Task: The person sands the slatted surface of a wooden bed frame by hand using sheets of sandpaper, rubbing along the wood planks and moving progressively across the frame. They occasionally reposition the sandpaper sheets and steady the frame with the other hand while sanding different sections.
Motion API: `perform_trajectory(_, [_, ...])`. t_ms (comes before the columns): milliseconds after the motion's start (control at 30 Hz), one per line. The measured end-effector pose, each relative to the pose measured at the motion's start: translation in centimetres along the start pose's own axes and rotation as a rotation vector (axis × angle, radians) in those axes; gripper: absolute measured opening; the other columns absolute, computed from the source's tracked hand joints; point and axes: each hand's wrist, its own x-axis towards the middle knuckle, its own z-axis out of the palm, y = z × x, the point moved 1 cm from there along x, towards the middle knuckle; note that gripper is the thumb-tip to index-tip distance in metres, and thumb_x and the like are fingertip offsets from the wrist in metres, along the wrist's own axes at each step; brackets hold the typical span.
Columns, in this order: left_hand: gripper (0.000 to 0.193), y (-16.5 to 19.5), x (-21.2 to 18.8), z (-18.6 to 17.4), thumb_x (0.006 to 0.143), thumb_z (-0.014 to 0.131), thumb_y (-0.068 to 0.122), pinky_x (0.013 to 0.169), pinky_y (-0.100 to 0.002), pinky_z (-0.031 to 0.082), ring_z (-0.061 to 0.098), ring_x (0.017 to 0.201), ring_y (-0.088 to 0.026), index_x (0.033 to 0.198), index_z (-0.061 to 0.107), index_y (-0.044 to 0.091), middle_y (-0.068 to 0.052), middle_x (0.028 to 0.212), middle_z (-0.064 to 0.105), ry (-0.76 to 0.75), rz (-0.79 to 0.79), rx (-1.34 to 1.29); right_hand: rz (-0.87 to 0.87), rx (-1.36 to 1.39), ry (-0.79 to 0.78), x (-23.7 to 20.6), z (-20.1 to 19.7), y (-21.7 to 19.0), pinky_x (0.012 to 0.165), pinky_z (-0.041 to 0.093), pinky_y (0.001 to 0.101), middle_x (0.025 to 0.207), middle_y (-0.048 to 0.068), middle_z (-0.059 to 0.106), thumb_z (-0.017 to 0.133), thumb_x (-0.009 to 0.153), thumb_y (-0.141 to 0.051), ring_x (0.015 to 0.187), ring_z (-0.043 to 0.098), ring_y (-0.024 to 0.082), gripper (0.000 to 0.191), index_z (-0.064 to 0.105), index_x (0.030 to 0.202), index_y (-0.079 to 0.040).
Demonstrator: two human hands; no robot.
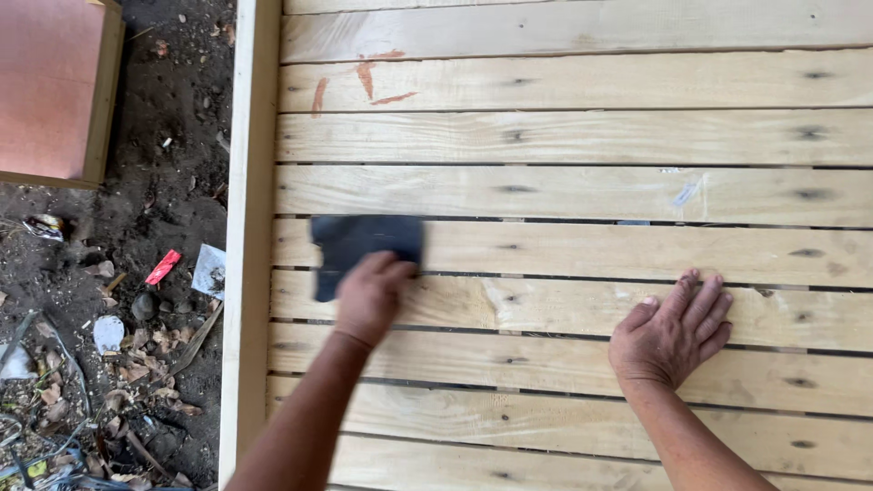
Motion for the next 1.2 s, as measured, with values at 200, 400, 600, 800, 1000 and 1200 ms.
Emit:
perform_trajectory(200, [0.019, -4.2, -1.2, -2.3, 0.081, 0.071, -0.002, 0.079, -0.040, 0.057, 0.067, 0.092, -0.029, 0.093, 0.075, 0.013, -0.006, 0.093, 0.070, 0.050, -0.220, 0.052, 0.024, -0.004, -0.017, 0.0, -0.2, 0.1, 0.123, 0.006, 0.0635, 0.173, 0.022, 0.017, 0.044, 0.100, -0.026, 0.159, 0.010, 0.043, 0.071, 0.031, 0.164, 0.001])
perform_trajectory(400, [0.016, 9.3, 2.3, 8.3, 0.078, 0.068, 0.002, 0.080, -0.042, 0.053, 0.062, 0.092, -0.028, 0.090, 0.070, 0.012, -0.007, 0.089, 0.061, -0.066, -0.018, -0.155, 0.006, -0.021, 0.013, 0.2, -0.2, 0.2, 0.124, 0.007, 0.0639, 0.173, 0.022, 0.018, 0.046, 0.102, -0.026, 0.160, 0.011, 0.043, 0.069, 0.033, 0.164, 0.002])
perform_trajectory(600, [0.017, 1.9, 1.0, 1.3, 0.077, 0.074, 0.007, 0.079, -0.043, 0.050, 0.061, 0.092, -0.030, 0.093, 0.076, 0.011, -0.008, 0.091, 0.063, -0.002, -0.012, -0.058, 0.012, -0.015, 0.008, 0.3, -0.2, 0.3, 0.124, 0.007, 0.0642, 0.173, 0.022, 0.019, 0.045, 0.101, -0.027, 0.160, 0.012, 0.043, 0.069, 0.033, 0.163, 0.002])
perform_trajectory(800, [0.023, 0.8, 0.2, 1.5, 0.075, 0.068, -0.001, 0.080, -0.040, 0.053, 0.062, 0.090, -0.029, 0.092, 0.074, 0.012, -0.007, 0.089, 0.062, 0.013, -0.143, -0.027, 0.026, -0.005, 0.012, 0.1, 0.0, 0.4, 0.124, 0.007, 0.0641, 0.173, 0.022, 0.018, 0.045, 0.101, -0.027, 0.159, 0.011, 0.043, 0.070, 0.033, 0.163, 0.001])
perform_trajectory(1000, [0.021, 2.0, 0.3, 1.9, 0.079, 0.067, 0.000, 0.081, -0.041, 0.053, 0.061, 0.091, -0.029, 0.096, 0.073, 0.012, -0.007, 0.089, 0.063, -0.080, -0.058, -0.018, 0.026, -0.006, -0.002, 0.1, -0.4, 0.3, 0.124, 0.007, 0.0642, 0.173, 0.023, 0.018, 0.046, 0.100, -0.027, 0.159, 0.011, 0.044, 0.070, 0.033, 0.163, 0.001])
perform_trajectory(1200, [0.020, -5.0, -1.7, -4.3, 0.083, 0.070, 0.004, 0.083, -0.042, 0.054, 0.062, 0.092, -0.030, 0.099, 0.075, 0.013, -0.005, 0.094, 0.068, -0.016, -0.128, 0.138, 0.018, 0.000, 0.007, 0.2, -0.4, 0.2, 0.123, 0.007, 0.0650, 0.173, 0.023, 0.019, 0.046, 0.099, -0.025, 0.159, 0.012, 0.044, 0.071, 0.034, 0.163, 0.001])
